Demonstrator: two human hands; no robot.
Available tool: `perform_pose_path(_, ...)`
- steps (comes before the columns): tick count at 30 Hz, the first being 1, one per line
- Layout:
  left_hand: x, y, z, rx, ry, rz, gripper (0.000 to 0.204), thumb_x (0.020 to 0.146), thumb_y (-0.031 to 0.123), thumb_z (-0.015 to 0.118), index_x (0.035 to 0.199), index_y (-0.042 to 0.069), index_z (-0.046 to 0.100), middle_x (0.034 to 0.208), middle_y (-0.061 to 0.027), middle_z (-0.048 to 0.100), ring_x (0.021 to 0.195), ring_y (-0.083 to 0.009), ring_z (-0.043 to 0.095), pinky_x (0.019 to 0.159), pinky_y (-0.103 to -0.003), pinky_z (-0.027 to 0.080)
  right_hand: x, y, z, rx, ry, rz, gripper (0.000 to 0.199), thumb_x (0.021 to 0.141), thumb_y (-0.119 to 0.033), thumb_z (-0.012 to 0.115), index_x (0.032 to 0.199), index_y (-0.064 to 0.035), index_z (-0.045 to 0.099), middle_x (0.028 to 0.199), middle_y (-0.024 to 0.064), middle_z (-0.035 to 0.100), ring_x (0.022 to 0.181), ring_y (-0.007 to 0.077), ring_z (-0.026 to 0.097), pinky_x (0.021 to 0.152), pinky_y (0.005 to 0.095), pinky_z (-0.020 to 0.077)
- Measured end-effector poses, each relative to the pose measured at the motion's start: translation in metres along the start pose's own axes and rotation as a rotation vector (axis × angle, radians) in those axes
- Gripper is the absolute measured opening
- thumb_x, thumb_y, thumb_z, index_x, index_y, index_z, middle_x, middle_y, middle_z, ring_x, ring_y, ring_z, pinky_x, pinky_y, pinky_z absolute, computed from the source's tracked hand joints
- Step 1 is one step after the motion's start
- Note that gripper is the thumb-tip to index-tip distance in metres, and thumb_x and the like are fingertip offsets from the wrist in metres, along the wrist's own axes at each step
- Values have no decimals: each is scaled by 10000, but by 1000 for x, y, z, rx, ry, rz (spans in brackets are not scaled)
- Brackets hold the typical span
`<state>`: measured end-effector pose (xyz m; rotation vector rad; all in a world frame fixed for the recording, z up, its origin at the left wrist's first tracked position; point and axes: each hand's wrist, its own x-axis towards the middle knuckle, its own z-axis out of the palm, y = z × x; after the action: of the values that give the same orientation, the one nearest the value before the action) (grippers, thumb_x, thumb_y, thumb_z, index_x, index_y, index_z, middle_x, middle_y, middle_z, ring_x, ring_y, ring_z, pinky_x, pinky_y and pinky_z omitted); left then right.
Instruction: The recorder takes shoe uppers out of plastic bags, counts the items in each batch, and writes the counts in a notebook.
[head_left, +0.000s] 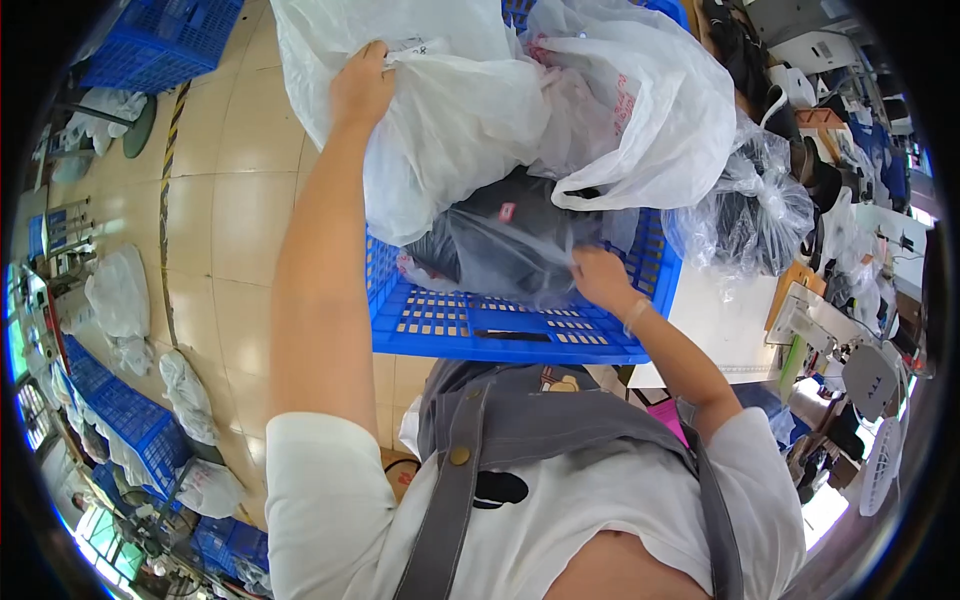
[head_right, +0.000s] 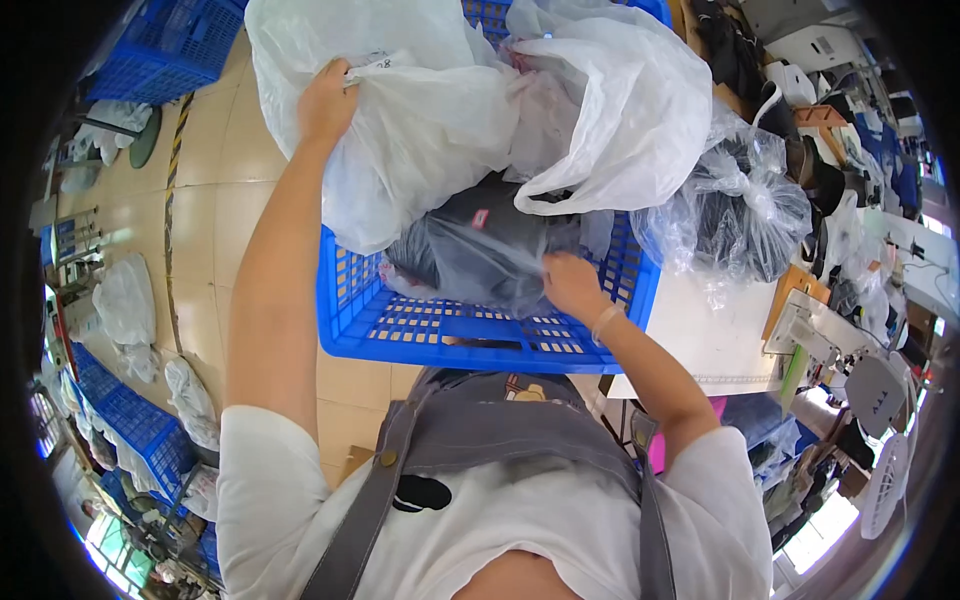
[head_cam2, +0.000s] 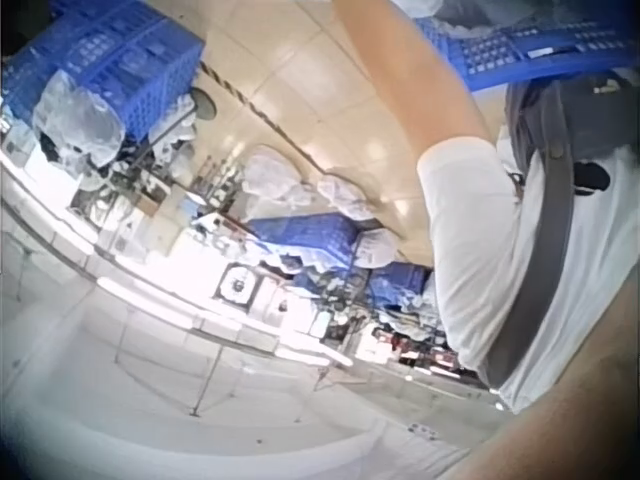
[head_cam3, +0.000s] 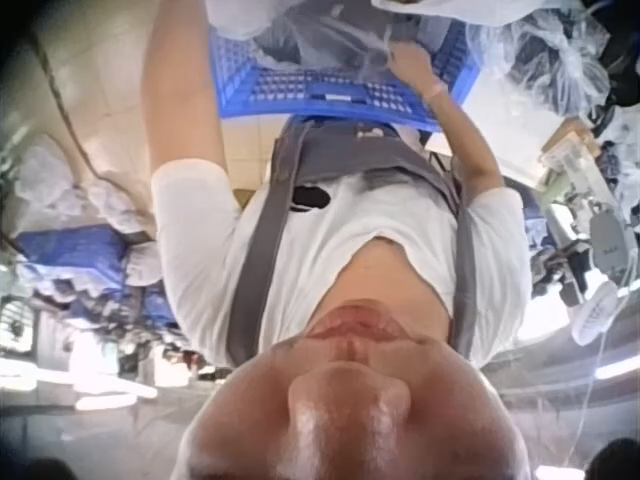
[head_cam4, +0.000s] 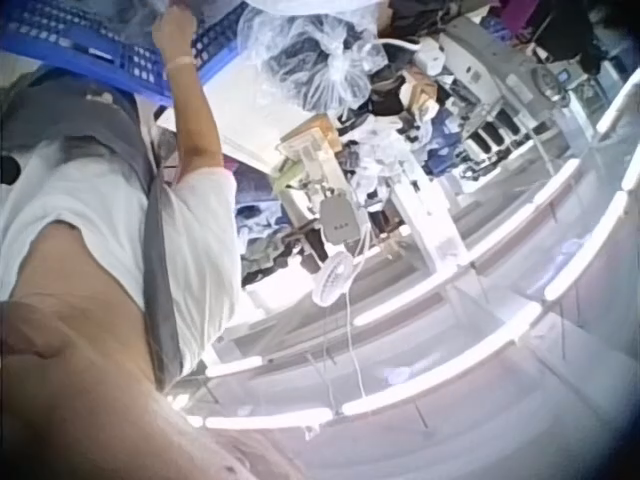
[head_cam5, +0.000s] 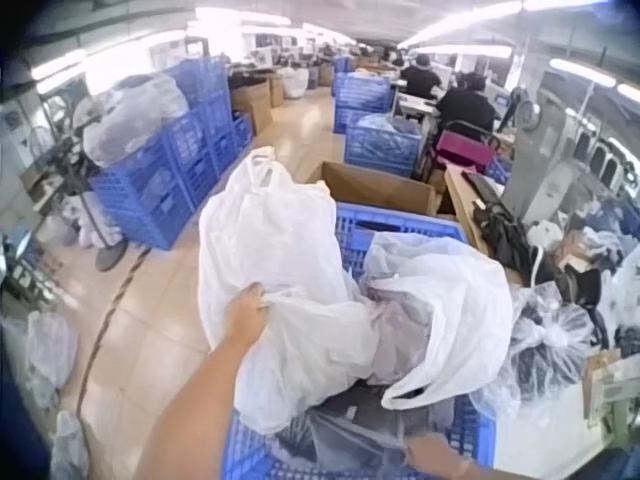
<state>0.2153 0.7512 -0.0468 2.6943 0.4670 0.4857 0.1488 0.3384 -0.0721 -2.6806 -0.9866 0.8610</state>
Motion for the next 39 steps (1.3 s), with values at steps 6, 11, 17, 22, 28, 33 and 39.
perform_pose_path(6,-2,-5,-5,12,-7,-35,268,744,144,513,1005,81,512,1035,-78,576,945,-286,545,768,-395,442,-135,-47,-188,616,171,-84,196,751,-182,575,836,-7,600,956,135,506,896,252,493,789,343,381)
perform_pose_path(11,8,7,6,-6,-26,-2,256,747,158,505,994,92,514,1033,-71,574,952,-282,542,773,-396,439,-307,1,-251,758,922,431,320,751,-223,511,914,44,574,958,149,570,896,226,535,820,334,402)
perform_pose_path(17,-1,1,-9,70,-25,-30,225,752,165,490,960,85,513,1031,-77,567,948,-287,541,765,-403,439,-373,123,-189,538,1451,700,139,814,-76,530,836,36,609,758,69,608,665,143,577,608,285,479)
perform_pose_path(22,8,19,1,39,-64,-36,220,751,158,496,958,85,510,1028,-78,566,959,-282,534,768,-396,441,-309,192,-24,321,746,926,205,786,-94,514,893,59,600,835,163,604,804,297,564,763,369,438)
perform_pose_path(28,-4,2,-14,70,-55,-58,205,755,152,497,948,85,506,1034,-65,567,959,-273,534,768,-387,441,-172,61,-57,-218,1086,264,336,706,46,516,1040,16,522,989,168,553,966,342,510,869,406,386)
perform_pose_path(33,0,7,-4,32,-39,-57,206,757,153,498,954,96,506,1036,-52,571,957,-270,533,768,-384,441,-32,-13,-3,289,197,-57,403,661,-58,618,1054,-44,528,1030,139,545,982,296,523,794,390,444)
perform_pose_path(39,4,16,-3,-18,17,-17,158,760,163,512,901,93,512,963,-64,576,911,-277,539,725,-377,438,103,35,78,-471,324,-31,705,693,-100,592,1333,-130,298,1333,242,266,1202,400,317,950,522,292)
